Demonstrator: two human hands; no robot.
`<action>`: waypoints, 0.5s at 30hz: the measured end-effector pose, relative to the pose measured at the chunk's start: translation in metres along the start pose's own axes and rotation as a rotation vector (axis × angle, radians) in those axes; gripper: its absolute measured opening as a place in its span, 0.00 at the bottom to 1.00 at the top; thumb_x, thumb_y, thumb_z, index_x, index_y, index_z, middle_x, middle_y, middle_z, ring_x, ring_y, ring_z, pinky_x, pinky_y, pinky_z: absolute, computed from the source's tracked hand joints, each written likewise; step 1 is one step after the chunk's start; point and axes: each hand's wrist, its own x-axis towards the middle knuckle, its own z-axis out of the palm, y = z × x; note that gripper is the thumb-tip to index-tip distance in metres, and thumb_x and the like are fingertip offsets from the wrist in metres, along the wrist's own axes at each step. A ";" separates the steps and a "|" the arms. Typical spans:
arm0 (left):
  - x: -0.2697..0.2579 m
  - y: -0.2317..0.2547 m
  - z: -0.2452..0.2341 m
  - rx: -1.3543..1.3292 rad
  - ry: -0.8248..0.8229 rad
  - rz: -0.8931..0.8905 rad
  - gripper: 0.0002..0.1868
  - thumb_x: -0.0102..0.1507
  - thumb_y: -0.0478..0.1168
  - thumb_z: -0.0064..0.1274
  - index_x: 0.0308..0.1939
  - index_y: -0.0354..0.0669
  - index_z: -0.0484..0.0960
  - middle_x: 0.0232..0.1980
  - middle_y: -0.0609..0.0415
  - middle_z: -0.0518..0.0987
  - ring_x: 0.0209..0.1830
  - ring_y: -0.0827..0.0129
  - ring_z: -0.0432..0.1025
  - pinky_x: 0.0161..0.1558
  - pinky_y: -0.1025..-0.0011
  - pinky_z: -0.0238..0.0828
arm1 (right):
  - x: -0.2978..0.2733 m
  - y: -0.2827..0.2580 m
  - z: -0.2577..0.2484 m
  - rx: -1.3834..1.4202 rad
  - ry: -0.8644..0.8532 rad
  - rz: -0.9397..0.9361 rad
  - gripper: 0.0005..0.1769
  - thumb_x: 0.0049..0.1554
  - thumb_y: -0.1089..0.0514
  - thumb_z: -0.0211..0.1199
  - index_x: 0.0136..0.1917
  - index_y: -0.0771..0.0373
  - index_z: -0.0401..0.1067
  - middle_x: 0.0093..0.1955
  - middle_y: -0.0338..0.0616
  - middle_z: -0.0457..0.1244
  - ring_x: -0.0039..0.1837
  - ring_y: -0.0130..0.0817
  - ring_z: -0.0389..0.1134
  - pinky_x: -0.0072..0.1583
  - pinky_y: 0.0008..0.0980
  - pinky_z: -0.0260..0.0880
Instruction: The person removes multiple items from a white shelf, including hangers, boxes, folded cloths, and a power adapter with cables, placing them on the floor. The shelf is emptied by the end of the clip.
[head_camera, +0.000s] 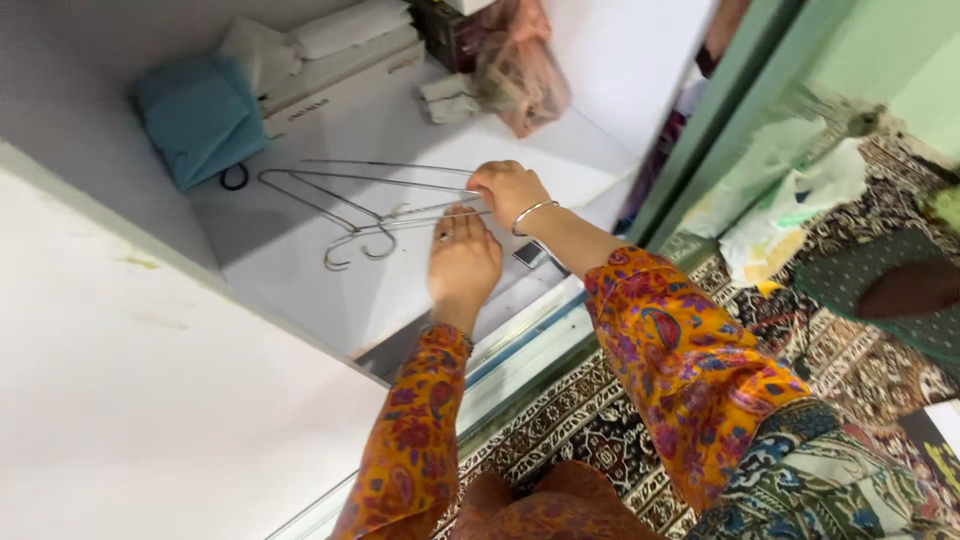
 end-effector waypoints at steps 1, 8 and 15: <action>0.001 0.000 -0.002 0.007 0.003 -0.009 0.28 0.66 0.46 0.42 0.62 0.26 0.75 0.66 0.34 0.74 0.69 0.49 0.67 0.72 0.56 0.57 | 0.007 -0.005 -0.005 0.004 -0.002 -0.011 0.08 0.58 0.61 0.60 0.51 0.52 0.75 0.57 0.39 0.68 0.61 0.47 0.67 0.60 0.49 0.68; 0.002 0.003 -0.009 -0.071 -0.034 -0.028 0.29 0.66 0.46 0.41 0.62 0.25 0.74 0.66 0.32 0.74 0.69 0.46 0.67 0.72 0.56 0.57 | 0.024 -0.014 -0.018 -0.188 -0.263 0.071 0.12 0.53 0.51 0.68 0.51 0.52 0.74 0.60 0.42 0.64 0.62 0.49 0.64 0.59 0.53 0.64; 0.002 0.003 -0.006 -0.086 -0.040 -0.039 0.28 0.67 0.46 0.40 0.62 0.24 0.73 0.65 0.32 0.74 0.68 0.46 0.68 0.70 0.56 0.57 | 0.018 -0.011 -0.014 -0.166 -0.070 -0.047 0.10 0.57 0.52 0.65 0.48 0.59 0.70 0.54 0.46 0.65 0.58 0.51 0.63 0.58 0.49 0.64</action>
